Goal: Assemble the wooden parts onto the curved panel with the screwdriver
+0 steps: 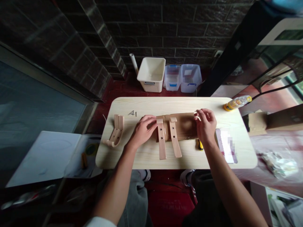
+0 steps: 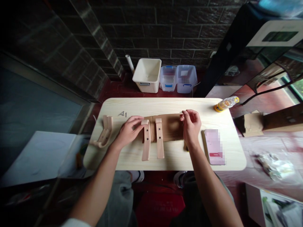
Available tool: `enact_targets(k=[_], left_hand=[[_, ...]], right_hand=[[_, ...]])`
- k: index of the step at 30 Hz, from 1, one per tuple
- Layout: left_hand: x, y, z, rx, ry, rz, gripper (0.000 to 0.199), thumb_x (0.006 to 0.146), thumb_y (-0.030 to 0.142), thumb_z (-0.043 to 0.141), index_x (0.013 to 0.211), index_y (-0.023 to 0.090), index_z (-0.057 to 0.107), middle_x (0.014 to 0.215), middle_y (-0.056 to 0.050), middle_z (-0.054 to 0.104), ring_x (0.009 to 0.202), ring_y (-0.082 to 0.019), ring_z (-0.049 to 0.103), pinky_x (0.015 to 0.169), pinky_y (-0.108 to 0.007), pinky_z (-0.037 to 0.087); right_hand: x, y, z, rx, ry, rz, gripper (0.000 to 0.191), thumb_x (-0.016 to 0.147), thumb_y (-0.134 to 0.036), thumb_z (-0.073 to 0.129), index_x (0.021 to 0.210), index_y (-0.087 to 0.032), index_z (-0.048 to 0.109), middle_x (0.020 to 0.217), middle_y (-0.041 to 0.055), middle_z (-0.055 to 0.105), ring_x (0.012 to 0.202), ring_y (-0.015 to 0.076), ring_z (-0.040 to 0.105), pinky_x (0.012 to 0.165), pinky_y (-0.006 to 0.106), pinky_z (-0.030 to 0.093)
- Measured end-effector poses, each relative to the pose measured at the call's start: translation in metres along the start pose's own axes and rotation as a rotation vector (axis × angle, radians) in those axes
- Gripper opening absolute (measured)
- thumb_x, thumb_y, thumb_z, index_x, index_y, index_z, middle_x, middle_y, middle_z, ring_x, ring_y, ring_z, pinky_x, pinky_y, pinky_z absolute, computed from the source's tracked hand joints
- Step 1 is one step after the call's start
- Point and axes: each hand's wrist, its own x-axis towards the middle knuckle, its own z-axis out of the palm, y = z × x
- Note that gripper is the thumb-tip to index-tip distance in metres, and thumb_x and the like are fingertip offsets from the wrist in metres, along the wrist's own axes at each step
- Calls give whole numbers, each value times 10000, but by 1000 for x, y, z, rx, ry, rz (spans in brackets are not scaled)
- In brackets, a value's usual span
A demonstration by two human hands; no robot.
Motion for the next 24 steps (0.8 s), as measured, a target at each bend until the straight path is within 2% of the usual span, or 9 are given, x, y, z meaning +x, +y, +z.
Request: enact_targets(k=[4,8,15,24], left_hand=[[1,3,3,28,-8,60,263,994,296,563,1204,252,714,1356,-53,659,1302,-225,587,1178,-396,445],[5,5,7,2,-34,71,349,1023,258,492,1337,257,643,1384,-45,660,1315,-206,587,1187,-403,444],[8,1,6,13,-31,87,341,1031,280,483,1319,254,663,1357,-45,683,1291,-204,604,1163,-407,470],[7,0,7,31,-25,114,311,1034,284,499,1276,268,693,1349,-30,688,1288,-199,600,1153,-390,470]], right_hand=[[8,5,-2,65,15,43,245,815,-394,782,905,-251,605,896,-29,658,758,121,630,658,259,494],[7,7,-5,43,2,48,250,808,-402,789,911,-253,617,898,-27,667,739,122,626,651,265,494],[8,9,-6,43,-1,74,258,778,-366,825,905,-256,629,905,-24,667,757,122,638,619,247,495],[7,7,-3,36,-12,39,218,813,-340,802,887,-251,617,872,-40,643,716,103,611,667,256,499]])
